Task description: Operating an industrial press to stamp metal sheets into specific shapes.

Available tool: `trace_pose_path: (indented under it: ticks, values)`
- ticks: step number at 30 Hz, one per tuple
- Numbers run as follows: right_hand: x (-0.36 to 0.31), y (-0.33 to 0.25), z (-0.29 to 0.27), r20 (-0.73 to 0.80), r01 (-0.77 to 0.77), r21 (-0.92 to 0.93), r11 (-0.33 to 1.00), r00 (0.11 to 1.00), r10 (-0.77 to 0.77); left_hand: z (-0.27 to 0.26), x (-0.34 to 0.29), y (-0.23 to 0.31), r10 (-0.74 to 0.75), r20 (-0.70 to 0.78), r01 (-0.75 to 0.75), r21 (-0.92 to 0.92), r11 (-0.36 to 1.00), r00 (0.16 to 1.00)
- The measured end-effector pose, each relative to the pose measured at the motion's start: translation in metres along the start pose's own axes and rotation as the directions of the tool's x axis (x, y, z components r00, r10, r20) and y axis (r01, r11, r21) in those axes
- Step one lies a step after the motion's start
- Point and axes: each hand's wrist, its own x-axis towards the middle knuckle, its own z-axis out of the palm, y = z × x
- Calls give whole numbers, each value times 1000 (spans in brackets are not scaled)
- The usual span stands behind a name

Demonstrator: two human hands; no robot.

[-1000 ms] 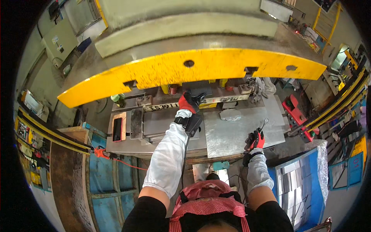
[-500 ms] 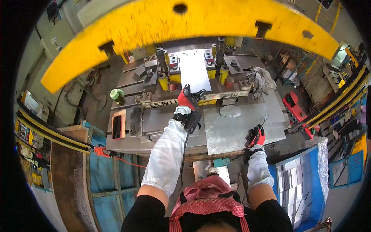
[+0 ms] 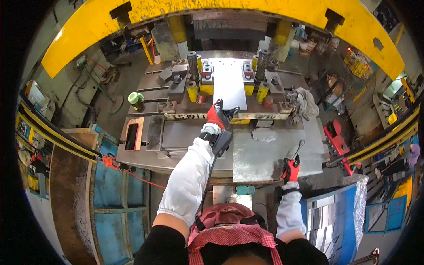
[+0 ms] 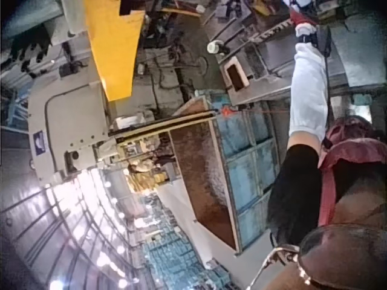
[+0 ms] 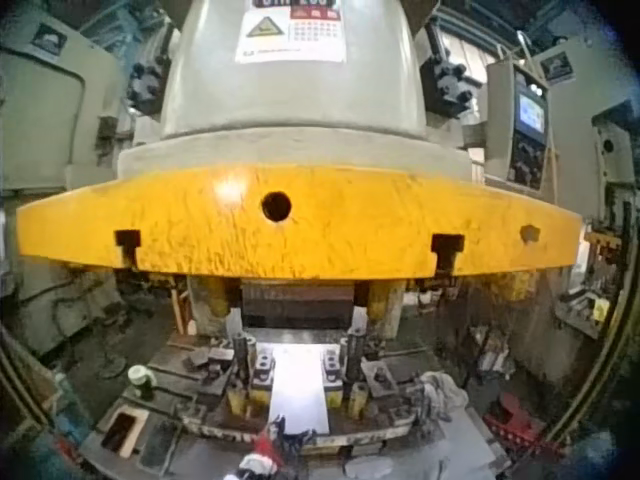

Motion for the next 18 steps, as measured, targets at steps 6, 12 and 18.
trace_pose_path:
  ticks: [6, 12, 18]
  values:
    - [4, -136, 150, 572, 141, -337, 931, 816, 84, 5, -13, 6, 53, -102, -48, 54, 997, 993]
    - [120, -123, 301, 820, -49, -292, 955, 500, 277, -13, 2, 10, 17, -100, -17, -2, 1000, 995]
    - [149, -130, 324, 772, 10, -289, 957, 593, 227, 2, 2, 4, -22, -164, 28, 38, 999, 986]
